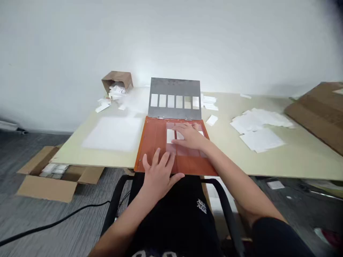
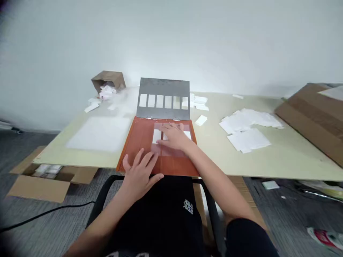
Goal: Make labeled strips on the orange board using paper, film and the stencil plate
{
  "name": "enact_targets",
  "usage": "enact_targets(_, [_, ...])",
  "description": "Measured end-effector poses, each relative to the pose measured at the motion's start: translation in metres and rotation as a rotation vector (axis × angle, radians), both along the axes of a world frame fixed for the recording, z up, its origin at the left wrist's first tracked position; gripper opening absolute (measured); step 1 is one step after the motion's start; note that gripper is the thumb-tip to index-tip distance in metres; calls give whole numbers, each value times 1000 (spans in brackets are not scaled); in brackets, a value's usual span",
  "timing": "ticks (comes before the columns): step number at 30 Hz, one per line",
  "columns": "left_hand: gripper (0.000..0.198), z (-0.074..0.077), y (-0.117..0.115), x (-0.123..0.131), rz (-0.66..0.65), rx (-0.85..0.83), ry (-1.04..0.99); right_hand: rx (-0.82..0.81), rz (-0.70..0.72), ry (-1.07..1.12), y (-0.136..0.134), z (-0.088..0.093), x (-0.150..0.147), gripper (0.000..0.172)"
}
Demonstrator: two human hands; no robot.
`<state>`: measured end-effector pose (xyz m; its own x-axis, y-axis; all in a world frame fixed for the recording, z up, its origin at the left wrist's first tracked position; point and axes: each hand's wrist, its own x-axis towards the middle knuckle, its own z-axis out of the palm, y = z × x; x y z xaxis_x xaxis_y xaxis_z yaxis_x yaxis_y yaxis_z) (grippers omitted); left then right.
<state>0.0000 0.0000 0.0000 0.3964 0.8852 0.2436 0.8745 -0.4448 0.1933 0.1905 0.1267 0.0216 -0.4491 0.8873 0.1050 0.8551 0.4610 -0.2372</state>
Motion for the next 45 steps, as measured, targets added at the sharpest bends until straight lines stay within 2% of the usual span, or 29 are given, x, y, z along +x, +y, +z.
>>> enact_targets(15, [66,0,-1,-1,1,16,35,-11,30,45,2,-7,3,45])
enact_targets(35, [68,3,-1,-1,-2,-39,36,-52,8,76,3,-8,2,44])
enact_targets(45, [63,6,-2,-1,4,1,76,-49,15,60,2,-6,2,43])
